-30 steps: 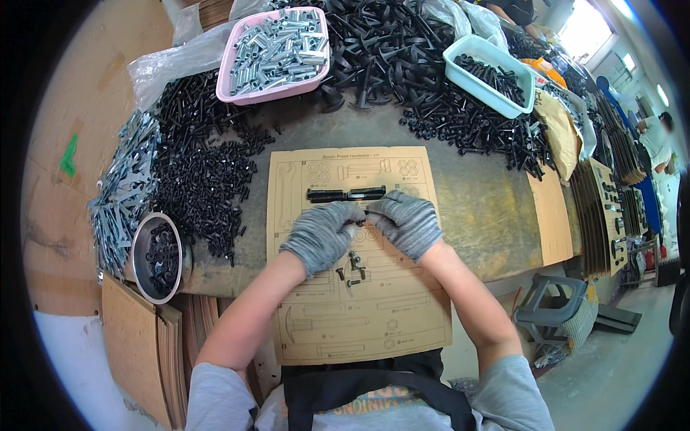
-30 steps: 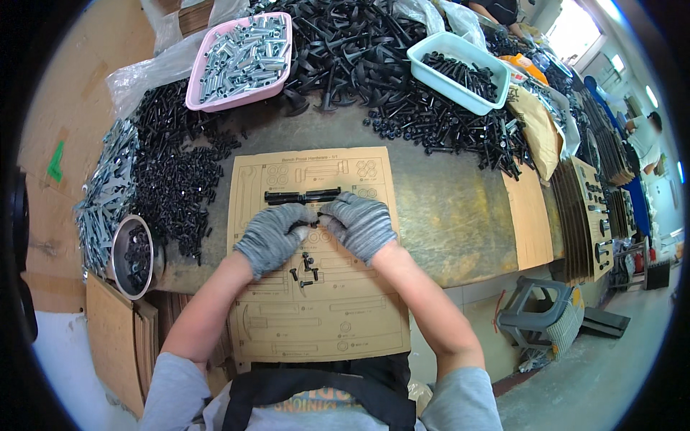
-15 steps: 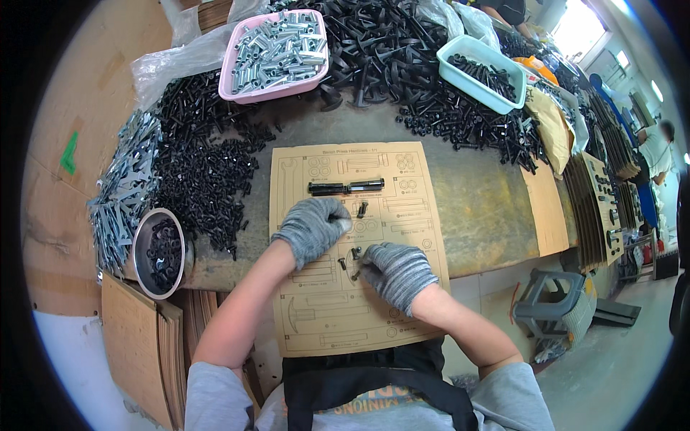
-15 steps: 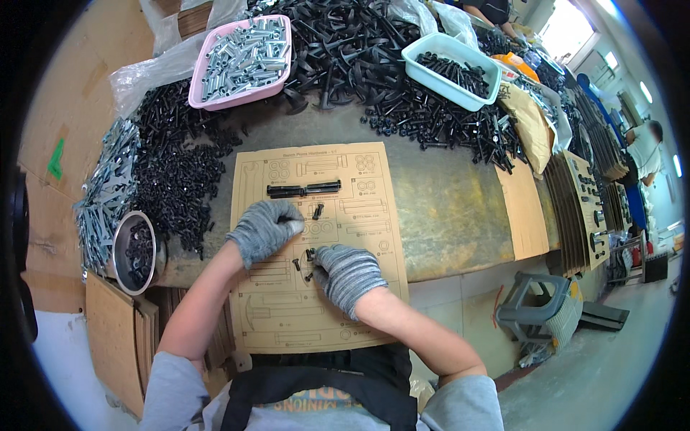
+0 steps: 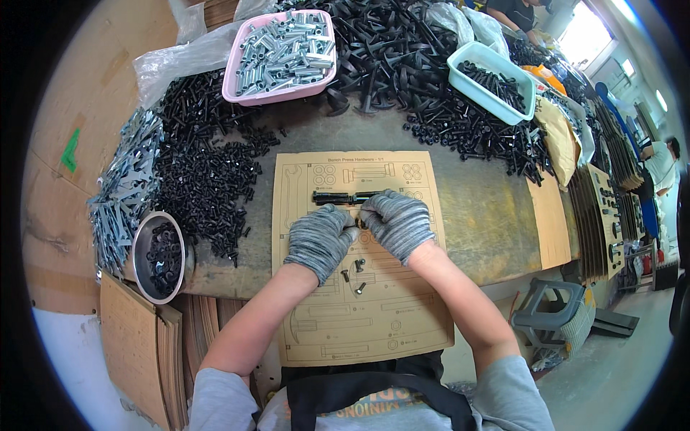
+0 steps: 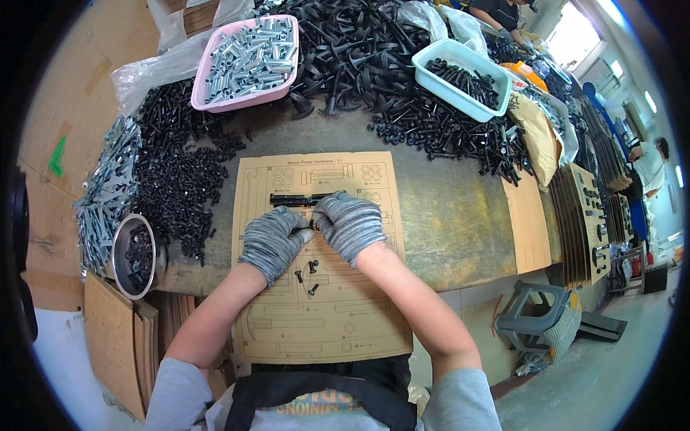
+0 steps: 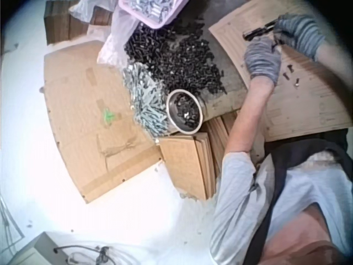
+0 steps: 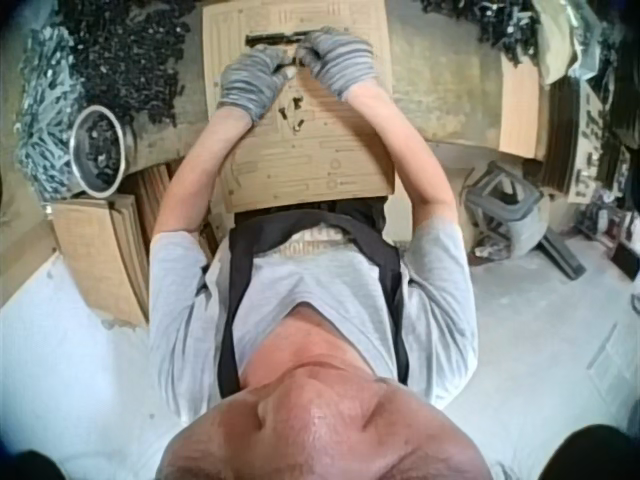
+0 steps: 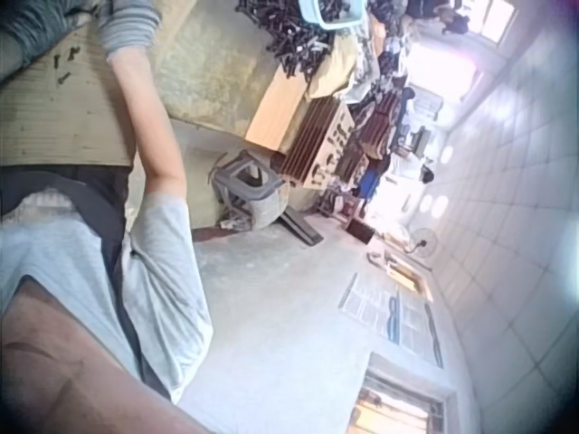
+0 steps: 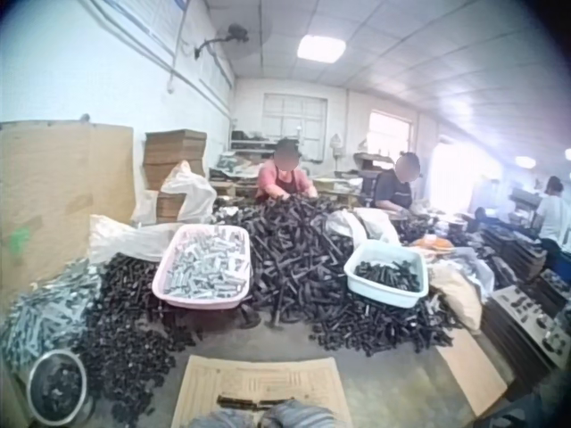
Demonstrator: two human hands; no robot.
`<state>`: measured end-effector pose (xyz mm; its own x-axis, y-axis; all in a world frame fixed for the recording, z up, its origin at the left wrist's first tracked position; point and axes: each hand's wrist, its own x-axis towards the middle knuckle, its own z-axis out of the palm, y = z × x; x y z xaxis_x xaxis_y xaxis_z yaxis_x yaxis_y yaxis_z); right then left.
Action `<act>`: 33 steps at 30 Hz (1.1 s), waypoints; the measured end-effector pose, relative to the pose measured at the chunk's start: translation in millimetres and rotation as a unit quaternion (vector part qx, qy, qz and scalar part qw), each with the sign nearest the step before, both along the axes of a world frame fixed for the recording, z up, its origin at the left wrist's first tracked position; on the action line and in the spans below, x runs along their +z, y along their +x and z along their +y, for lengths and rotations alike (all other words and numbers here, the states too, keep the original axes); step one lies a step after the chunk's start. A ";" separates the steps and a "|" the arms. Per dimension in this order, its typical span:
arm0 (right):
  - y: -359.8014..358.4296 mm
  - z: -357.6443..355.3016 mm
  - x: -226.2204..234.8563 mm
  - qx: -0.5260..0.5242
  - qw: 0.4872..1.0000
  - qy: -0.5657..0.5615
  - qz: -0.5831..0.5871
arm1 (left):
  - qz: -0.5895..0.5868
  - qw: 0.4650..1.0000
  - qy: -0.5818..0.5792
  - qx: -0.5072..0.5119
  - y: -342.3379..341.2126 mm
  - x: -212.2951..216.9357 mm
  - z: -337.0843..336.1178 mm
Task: The person sorts and arranges various metal hardware items, including bolts, nuts, washers, and tools, onto a cardboard template. They pick items from piles and bins, place them into designated slots on the template, and repeat the process to fill multiple templates.
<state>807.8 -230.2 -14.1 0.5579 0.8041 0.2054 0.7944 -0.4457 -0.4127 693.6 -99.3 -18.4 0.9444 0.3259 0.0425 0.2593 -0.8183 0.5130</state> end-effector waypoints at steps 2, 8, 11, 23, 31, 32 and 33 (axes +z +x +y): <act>2.7 -1.4 -2.8 0.014 1.000 -0.005 0.003 | 0.000 1.000 -0.013 -0.002 2.5 -0.4 -1.9; 24.3 -16.1 -4.8 0.031 0.998 0.033 0.046 | -0.060 0.997 -0.043 -0.030 13.3 -15.1 -0.2; 29.0 -16.6 -4.3 0.067 0.997 -0.020 0.045 | 0.019 0.998 -0.045 -0.044 23.8 -2.2 -1.3; 35.8 -20.1 -18.7 0.105 0.993 0.047 0.005 | 0.010 0.995 -0.072 -0.068 29.5 -5.6 5.6; 26.0 -19.9 -11.6 0.090 0.995 0.038 -0.008 | 0.001 0.996 -0.059 -0.067 29.8 -12.6 5.8; 22.9 -19.8 -8.5 0.082 0.996 0.035 -0.016 | 0.004 0.995 -0.066 -0.070 29.3 -7.8 5.9; 20.4 -20.6 -6.5 0.074 0.996 0.033 -0.024 | 0.006 0.995 -0.072 -0.073 28.0 -2.1 5.6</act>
<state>828.2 -250.8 -20.6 0.4218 0.8611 0.2837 0.8693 -0.2951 -0.3966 721.6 -93.7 -20.4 0.9822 0.1876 -0.0059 0.1502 -0.7665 0.6245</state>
